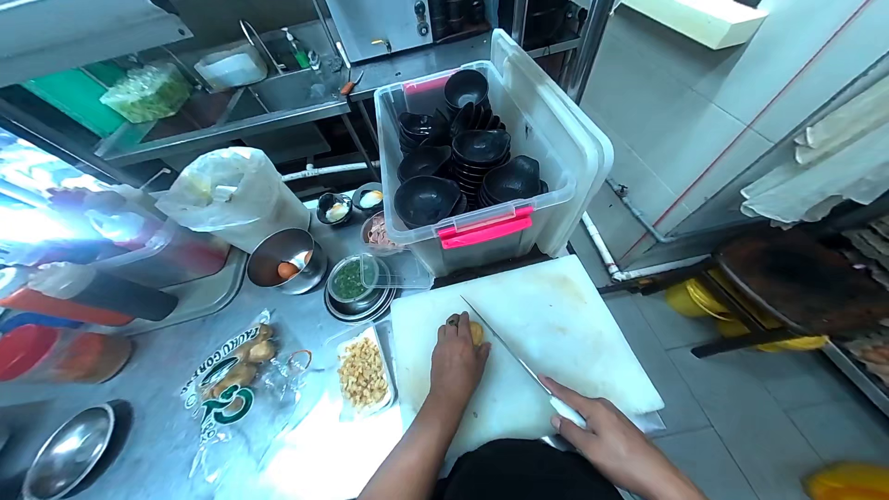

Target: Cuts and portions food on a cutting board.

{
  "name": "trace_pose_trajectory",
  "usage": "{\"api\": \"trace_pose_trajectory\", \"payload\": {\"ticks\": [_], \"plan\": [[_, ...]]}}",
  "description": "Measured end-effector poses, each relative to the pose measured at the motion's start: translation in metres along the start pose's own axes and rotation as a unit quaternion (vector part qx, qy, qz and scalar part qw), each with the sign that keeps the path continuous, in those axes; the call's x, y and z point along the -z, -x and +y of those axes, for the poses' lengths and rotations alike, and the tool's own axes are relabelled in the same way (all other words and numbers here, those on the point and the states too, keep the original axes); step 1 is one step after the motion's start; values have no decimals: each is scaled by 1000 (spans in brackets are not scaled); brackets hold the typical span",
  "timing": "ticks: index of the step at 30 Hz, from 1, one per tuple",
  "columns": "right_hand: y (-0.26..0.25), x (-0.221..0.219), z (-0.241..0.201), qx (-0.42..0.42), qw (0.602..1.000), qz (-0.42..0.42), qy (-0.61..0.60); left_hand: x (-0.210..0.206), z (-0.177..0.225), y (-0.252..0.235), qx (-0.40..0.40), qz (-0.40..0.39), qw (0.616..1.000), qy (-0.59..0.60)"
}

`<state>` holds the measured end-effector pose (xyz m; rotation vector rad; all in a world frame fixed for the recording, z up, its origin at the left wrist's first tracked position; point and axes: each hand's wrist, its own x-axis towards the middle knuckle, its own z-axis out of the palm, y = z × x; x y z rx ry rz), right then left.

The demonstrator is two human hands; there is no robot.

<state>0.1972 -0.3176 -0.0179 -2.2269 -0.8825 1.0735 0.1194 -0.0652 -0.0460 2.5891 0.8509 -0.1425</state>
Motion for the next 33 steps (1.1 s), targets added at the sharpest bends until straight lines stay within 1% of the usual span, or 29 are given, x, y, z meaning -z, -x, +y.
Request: {"api": "trace_pose_trajectory", "payload": {"ticks": [1,3,5,7,8,11,13,17,25,33], "plan": [[0,1,-1,1,1000,-3,0,0,3,0,2,-12,1000,0],[0,2,0,1,1000,-6,3,-1,3,-3,-24,-15,1000,-10],[1,3,0,0,1000,-3,6,-3,-4,-7,-58,-4,998,-18],[1,2,-1,1,1000,-2,4,-2,-12,-10,-65,-6,998,0],[2,2,-2,2,1000,-4,4,-3,-15,-10,-66,4,998,23],[2,0,-2,0,1000,-4,1,-14,-24,-7,-69,80,990,94],[3,0,-1,-1,1000,-2,-4,-23,-26,-6,-71,113,985,108],[3,-1,0,4,1000,-1,2,-37,-31,-4,-106,185,970,118],[4,-2,-1,11,1000,-12,8,-56,-35,-5,-143,270,946,111],[4,-3,1,25,1000,0,6,-60,-35,-3,-165,292,937,100]]}}
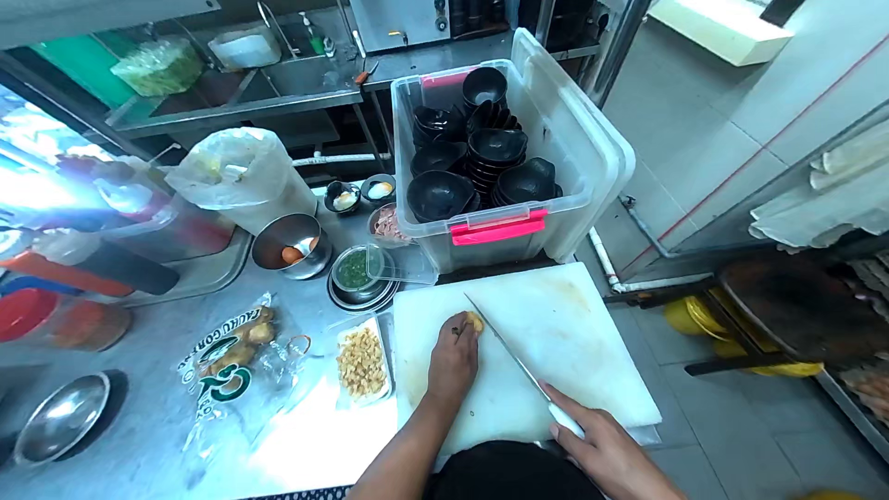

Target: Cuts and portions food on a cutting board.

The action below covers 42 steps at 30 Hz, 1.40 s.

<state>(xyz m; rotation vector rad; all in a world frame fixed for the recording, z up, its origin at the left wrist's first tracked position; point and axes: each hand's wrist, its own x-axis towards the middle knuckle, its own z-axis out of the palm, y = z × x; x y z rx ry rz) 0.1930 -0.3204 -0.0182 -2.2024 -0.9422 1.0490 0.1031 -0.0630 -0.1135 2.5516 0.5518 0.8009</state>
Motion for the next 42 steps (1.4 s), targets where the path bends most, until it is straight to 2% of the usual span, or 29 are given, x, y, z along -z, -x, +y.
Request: {"api": "trace_pose_trajectory", "payload": {"ticks": [4,14,18,20,24,27,29,33,38,42], "plan": [[0,1,1,7,1000,-2,-9,-3,-2,1,-2,0,1000,-4],[-4,-1,1,10,999,32,-37,2,1,-2,53,-15,998,-9],[-3,-1,1,6,999,24,-39,6,-1,-3,60,-18,998,23],[-2,0,1,3,998,32,-44,16,-4,-9,61,-81,994,37],[0,0,5,-17,997,44,-67,43,-17,-37,4,-282,958,53],[0,-1,4,-26,997,38,-67,51,-24,-55,-58,-347,935,48],[-1,-2,2,-27,997,31,-64,52,-28,-61,-65,-371,925,50],[-2,-3,3,-21,998,29,-55,55,-21,-65,-19,-377,925,41],[-3,-2,4,-24,998,27,-60,45,8,-48,101,-314,944,-16],[-4,1,2,-23,998,19,-53,39,8,-37,91,-273,958,-12]]}}
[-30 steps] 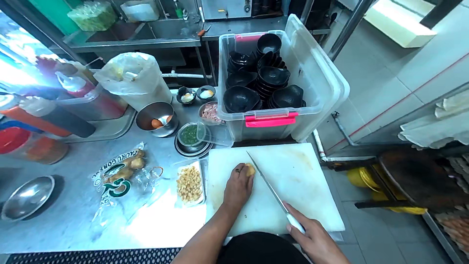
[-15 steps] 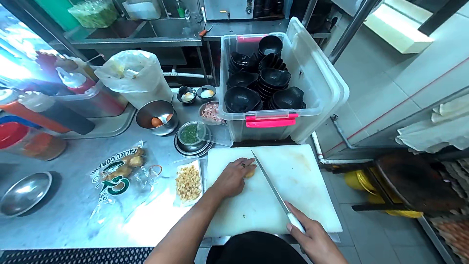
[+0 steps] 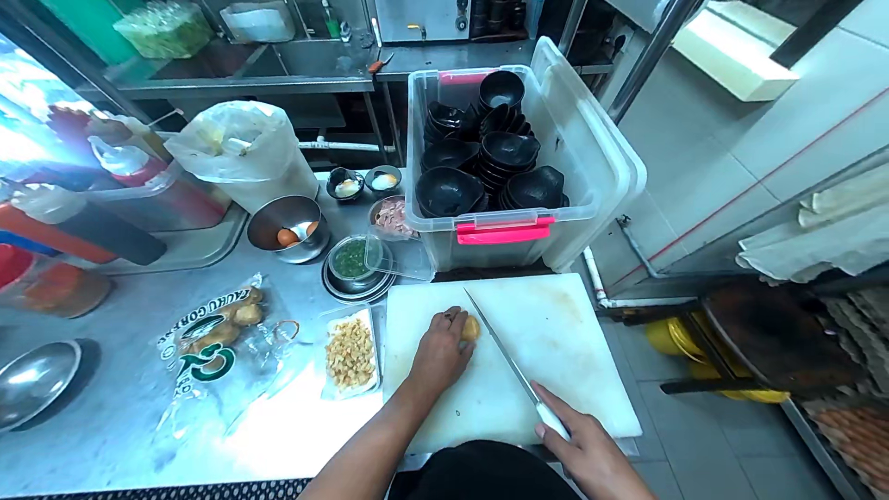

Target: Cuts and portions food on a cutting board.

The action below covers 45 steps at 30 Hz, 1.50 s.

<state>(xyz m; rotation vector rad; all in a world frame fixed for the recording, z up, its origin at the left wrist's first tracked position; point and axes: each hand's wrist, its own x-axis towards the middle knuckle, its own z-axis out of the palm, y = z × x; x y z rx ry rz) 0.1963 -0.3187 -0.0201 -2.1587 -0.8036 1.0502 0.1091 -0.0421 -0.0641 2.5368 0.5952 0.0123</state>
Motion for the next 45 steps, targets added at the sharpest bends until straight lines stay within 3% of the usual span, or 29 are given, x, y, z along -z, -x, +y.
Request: {"api": "trace_pose_trajectory", "payload": {"ticks": [4,13,21,31,45], "plan": [[-1,1,-2,12,1000,-17,16,-4,-7,1,-38,21,999,1],[-21,7,0,33,998,-34,30,-25,5,10,-2,152,988,-18],[-13,4,-9,37,998,-18,42,-39,0,8,-33,221,974,-23],[-5,-1,-18,58,997,-14,55,-43,0,6,-54,247,967,-39],[-8,-7,-25,65,994,-27,79,-35,4,0,-66,210,972,-88]]}}
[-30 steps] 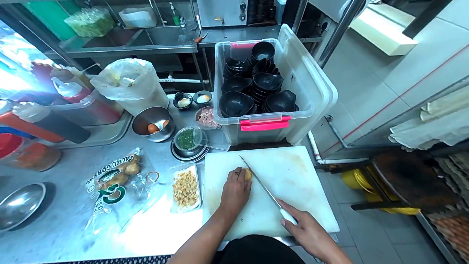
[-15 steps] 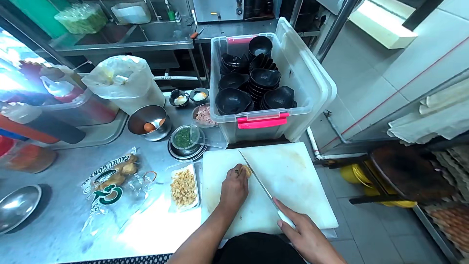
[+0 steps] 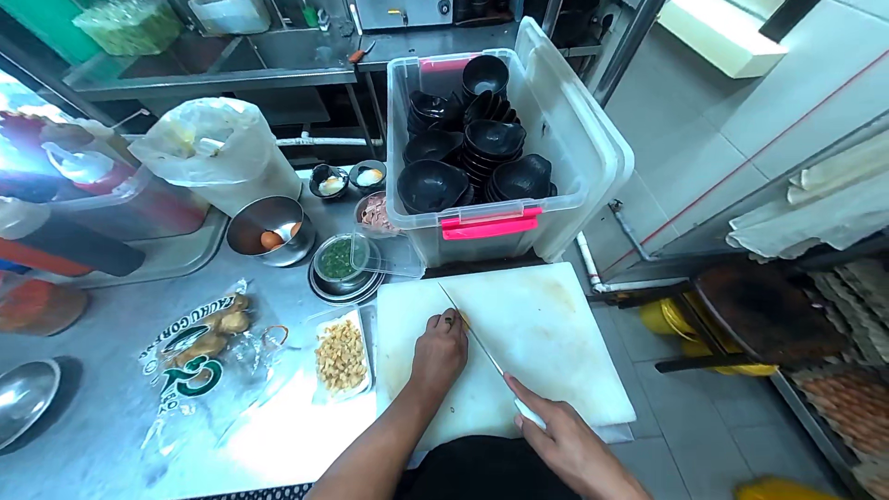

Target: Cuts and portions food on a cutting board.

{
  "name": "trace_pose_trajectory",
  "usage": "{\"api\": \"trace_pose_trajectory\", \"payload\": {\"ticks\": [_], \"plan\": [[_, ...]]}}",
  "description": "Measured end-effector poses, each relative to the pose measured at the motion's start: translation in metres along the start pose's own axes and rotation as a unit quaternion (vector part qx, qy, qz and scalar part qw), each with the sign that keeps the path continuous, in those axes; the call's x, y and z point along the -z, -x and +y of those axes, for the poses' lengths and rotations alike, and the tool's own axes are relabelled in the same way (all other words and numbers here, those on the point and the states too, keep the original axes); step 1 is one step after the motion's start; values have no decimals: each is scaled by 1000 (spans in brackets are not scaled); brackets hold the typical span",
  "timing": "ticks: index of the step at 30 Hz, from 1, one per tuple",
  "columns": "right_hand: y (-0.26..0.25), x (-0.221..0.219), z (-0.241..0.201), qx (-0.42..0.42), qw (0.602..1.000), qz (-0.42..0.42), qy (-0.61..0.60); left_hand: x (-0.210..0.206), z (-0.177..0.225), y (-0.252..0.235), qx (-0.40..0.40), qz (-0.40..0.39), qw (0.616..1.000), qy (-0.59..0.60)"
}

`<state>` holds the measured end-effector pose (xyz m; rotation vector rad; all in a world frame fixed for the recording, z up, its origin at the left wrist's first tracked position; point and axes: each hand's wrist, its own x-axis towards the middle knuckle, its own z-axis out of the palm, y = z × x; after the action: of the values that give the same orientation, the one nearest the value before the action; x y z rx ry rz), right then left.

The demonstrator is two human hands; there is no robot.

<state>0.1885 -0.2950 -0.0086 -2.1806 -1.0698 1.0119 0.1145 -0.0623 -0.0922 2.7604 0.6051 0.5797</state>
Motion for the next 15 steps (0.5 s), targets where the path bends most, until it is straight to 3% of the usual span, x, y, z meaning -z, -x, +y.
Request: {"api": "trace_pose_trajectory", "payload": {"ticks": [15], "plan": [[-40,-5,-4,-42,997,-38,-57,0,-3,-1,-6,-5,1000,4]]}}
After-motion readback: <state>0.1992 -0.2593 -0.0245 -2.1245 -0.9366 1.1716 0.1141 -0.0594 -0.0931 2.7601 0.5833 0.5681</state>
